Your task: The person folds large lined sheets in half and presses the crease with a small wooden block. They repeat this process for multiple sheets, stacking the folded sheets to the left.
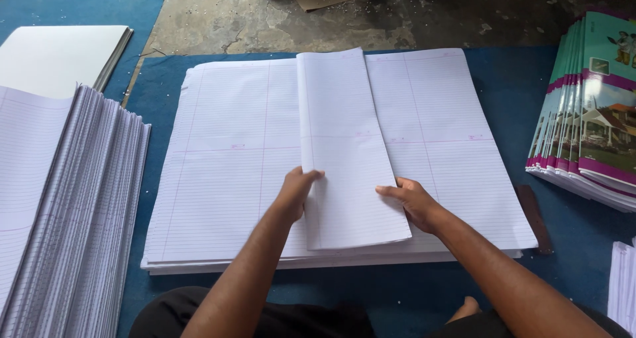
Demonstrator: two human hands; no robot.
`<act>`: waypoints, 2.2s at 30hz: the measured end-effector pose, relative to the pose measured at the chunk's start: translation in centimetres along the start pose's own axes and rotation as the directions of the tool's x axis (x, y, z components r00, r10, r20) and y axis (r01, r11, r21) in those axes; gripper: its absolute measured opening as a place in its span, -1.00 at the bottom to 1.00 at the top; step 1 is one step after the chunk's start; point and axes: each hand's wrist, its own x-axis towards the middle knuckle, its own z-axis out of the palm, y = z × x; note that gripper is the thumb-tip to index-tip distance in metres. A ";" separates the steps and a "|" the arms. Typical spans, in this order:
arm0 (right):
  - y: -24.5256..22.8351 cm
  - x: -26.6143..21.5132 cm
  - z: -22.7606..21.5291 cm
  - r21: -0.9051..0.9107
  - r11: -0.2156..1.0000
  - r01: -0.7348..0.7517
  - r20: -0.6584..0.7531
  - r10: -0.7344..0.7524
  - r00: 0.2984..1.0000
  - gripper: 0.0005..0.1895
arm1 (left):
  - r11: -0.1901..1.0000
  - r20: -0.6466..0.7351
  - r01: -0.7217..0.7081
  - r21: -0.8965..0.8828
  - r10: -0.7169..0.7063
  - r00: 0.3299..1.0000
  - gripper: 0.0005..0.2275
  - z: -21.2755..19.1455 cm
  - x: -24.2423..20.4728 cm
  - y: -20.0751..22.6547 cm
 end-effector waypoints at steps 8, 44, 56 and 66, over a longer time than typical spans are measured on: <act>-0.9 0.0 2.8 -0.322 0.944 0.072 -0.078 -0.102 0.992 -0.36 | 0.848 -0.275 -0.035 0.529 0.209 0.938 -0.53 1.8 -1.2 -1.0; -18.0 -6.9 39.8 0.013 0.871 0.492 0.416 -0.452 0.789 -0.49 | 0.788 -0.564 0.045 0.614 0.399 0.723 -0.62 -34.6 -20.4 10.0; -17.0 -11.3 51.1 -0.055 0.862 0.504 0.569 -0.388 0.726 -0.32 | 0.859 -0.686 0.084 0.505 0.340 0.643 -0.60 -45.3 -27.5 3.9; -13.8 -10.2 56.0 -0.279 0.778 0.564 0.610 -0.310 0.729 0.04 | 0.752 -0.727 0.276 0.598 0.365 0.582 -0.59 -49.9 -26.1 -3.1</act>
